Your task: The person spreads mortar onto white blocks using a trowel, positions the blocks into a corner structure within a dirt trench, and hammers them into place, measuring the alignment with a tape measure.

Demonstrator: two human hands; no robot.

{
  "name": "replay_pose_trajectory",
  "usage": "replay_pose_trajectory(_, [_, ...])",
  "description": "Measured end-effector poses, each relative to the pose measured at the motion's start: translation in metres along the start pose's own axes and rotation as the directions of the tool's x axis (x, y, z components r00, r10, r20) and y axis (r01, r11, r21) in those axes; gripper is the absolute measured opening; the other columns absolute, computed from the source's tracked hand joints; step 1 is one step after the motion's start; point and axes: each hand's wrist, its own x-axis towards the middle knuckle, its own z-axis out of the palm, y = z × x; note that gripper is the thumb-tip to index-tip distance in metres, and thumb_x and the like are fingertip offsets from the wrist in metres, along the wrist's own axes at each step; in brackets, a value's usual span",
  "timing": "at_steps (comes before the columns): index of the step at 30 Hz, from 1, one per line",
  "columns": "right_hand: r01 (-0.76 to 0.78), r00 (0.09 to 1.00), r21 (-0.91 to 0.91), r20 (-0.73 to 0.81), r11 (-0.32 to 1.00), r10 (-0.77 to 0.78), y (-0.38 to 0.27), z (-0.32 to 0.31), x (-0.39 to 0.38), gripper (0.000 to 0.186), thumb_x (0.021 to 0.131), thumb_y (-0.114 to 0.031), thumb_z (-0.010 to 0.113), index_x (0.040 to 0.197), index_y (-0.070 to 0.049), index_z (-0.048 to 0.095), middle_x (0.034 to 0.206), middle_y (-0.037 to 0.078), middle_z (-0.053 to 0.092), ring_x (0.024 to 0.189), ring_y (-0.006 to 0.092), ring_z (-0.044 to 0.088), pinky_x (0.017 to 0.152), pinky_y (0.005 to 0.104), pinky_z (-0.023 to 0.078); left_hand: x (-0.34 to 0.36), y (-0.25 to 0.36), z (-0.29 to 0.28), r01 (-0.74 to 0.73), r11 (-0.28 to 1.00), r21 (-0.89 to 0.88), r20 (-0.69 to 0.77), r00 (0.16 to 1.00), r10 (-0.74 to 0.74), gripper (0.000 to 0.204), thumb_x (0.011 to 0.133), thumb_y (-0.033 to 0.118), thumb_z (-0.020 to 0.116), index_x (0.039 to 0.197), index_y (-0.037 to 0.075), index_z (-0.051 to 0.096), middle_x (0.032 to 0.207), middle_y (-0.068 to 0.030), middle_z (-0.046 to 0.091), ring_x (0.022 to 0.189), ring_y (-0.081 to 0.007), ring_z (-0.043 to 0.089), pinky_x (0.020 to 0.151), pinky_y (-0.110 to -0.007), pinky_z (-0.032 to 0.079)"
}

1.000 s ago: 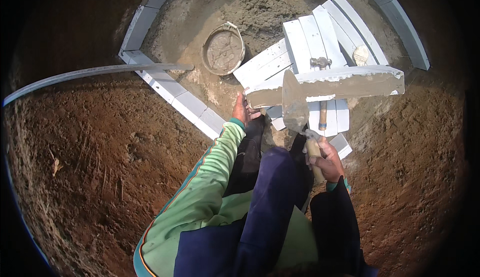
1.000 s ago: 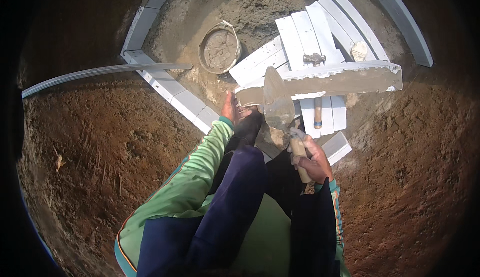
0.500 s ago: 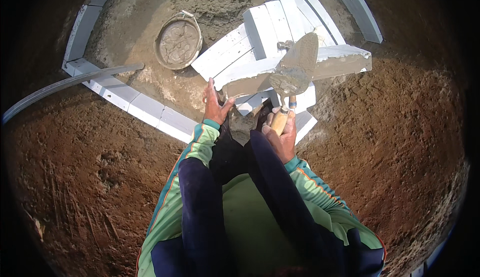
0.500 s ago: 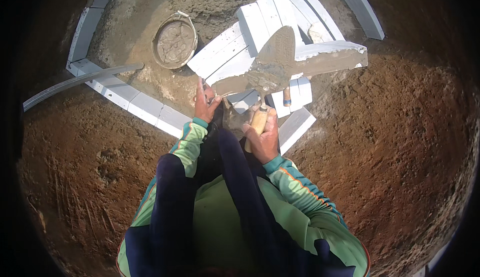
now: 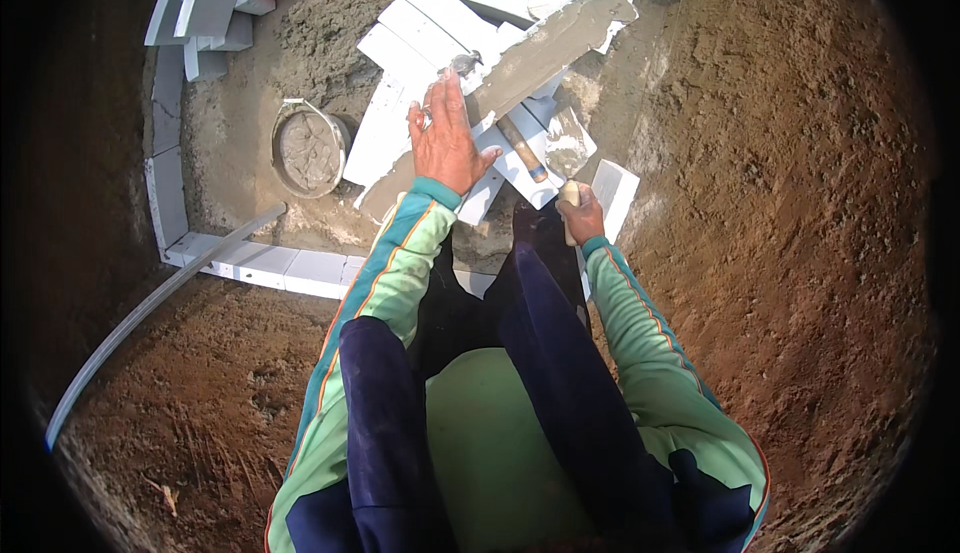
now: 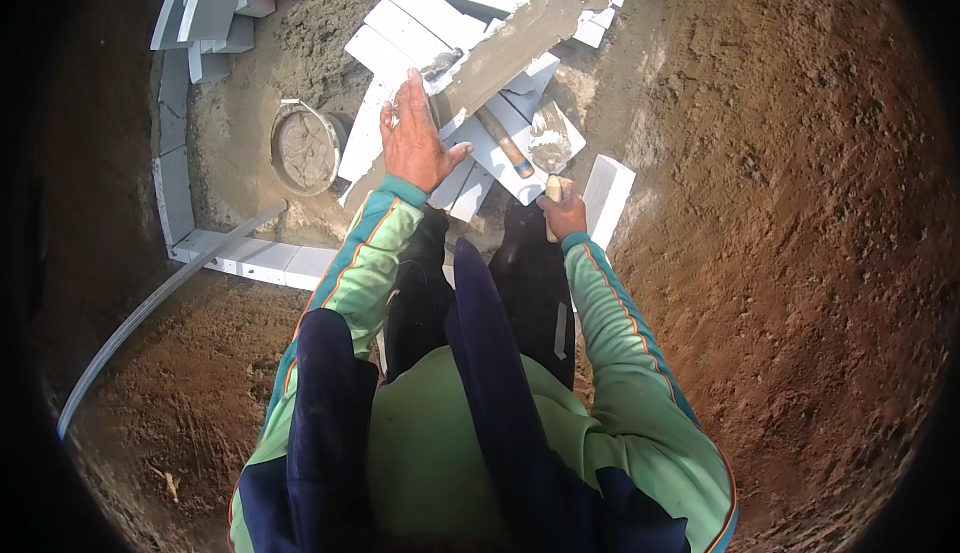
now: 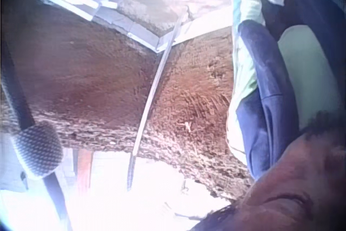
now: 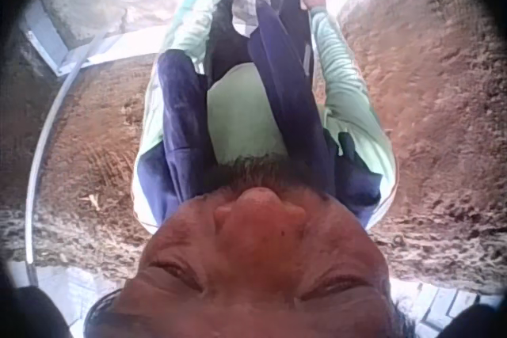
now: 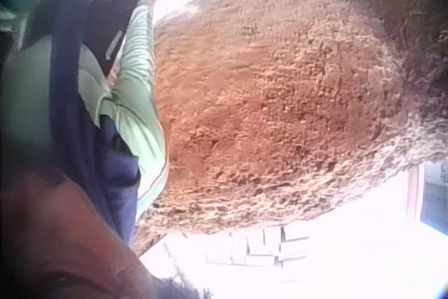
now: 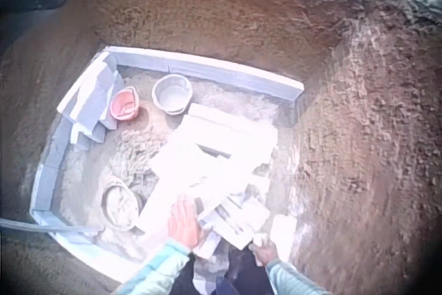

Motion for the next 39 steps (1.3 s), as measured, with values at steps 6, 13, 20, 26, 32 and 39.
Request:
replay_pose_trajectory(6, [0.233, 0.966, -0.343, 0.192, 0.910, -0.175, 0.030, -0.051, 0.069, 0.056, 0.079, -0.032, 0.075, 0.128, -0.014, 0.056, 0.107, 0.025, 0.069, 0.103, 0.0468, 0.066, 0.087, 0.0523, 0.052, 0.046, 0.040, 0.017, 0.109, 0.984, 0.138, 0.093, 0.988, -0.122, 0.142, 0.062, 0.032, 0.094, 0.161, 0.001, -0.002, 0.146, -0.0238, 0.047, 0.135, -0.0376, 0.049, 0.115, -0.059, 0.029])
replay_pose_trajectory(13, [0.287, 0.905, -0.334, 0.402, 0.898, -0.140, 0.042, -0.043, 0.133, 0.062, 0.086, -0.032, 0.071, 0.141, -0.014, 0.049, 0.121, 0.029, 0.066, 0.115, 0.0464, 0.062, 0.098, 0.0526, 0.049, 0.069, 0.060, 0.028, 0.181, 0.964, 0.194, 0.115, 0.972, -0.206, 0.138, 0.061, 0.023, 0.091, 0.160, -0.001, -0.002, 0.147, -0.0270, 0.044, 0.128, -0.0422, 0.054, 0.108, -0.054, 0.041])
replay_pose_trajectory(20, [0.468, 0.844, -0.337, 0.444, 0.817, -0.300, 0.045, -0.035, 0.132, 0.056, 0.084, -0.013, 0.065, 0.138, -0.013, 0.050, 0.117, 0.021, 0.067, 0.114, 0.0387, 0.063, 0.093, 0.0477, 0.051, 0.066, 0.057, 0.026, 0.183, 0.966, 0.182, 0.105, 0.973, -0.204, 0.138, 0.058, 0.018, 0.090, 0.159, -0.005, -0.001, 0.150, -0.0345, 0.040, 0.123, -0.0468, 0.056, 0.104, -0.045, 0.048])
replay_pose_trajectory(26, [0.484, 0.866, -0.286, 0.293, 0.827, -0.405, 0.068, -0.041, 0.158, 0.053, 0.086, -0.010, 0.066, 0.137, -0.012, 0.052, 0.122, 0.020, 0.063, 0.119, 0.0386, 0.060, 0.101, 0.0480, 0.049, 0.068, 0.062, 0.047, 0.123, 0.985, 0.123, 0.087, 0.987, -0.134, 0.135, 0.061, 0.015, 0.090, 0.158, -0.007, 0.000, 0.150, -0.0327, 0.041, 0.121, -0.0450, 0.059, 0.113, -0.054, 0.036])
replay_pose_trajectory(32, [0.490, 0.852, -0.350, 0.384, 0.798, -0.355, 0.007, -0.029, 0.167, 0.049, 0.089, -0.021, 0.069, 0.136, -0.016, 0.056, 0.125, 0.016, 0.061, 0.118, 0.0382, 0.061, 0.100, 0.0480, 0.049, 0.072, 0.052, 0.036, 0.226, 0.964, 0.139, 0.140, 0.959, -0.245, 0.136, 0.061, 0.015, 0.091, 0.159, -0.006, -0.002, 0.145, -0.0310, 0.048, 0.120, -0.0439, 0.060, 0.117, -0.054, 0.030])
replay_pose_trajectory(39, [0.403, 0.904, -0.321, 0.287, 0.857, -0.317, -0.056, -0.075, 0.198, 0.050, 0.091, -0.033, 0.070, 0.133, -0.009, 0.056, 0.127, 0.017, 0.061, 0.121, 0.0389, 0.059, 0.101, 0.0501, 0.047, 0.091, 0.052, 0.032, 0.229, 0.972, 0.056, 0.179, 0.955, -0.235, 0.133, 0.059, 0.013, 0.090, 0.160, -0.003, 0.005, 0.146, -0.0324, 0.047, 0.124, -0.0463, 0.057, 0.106, -0.046, 0.047])
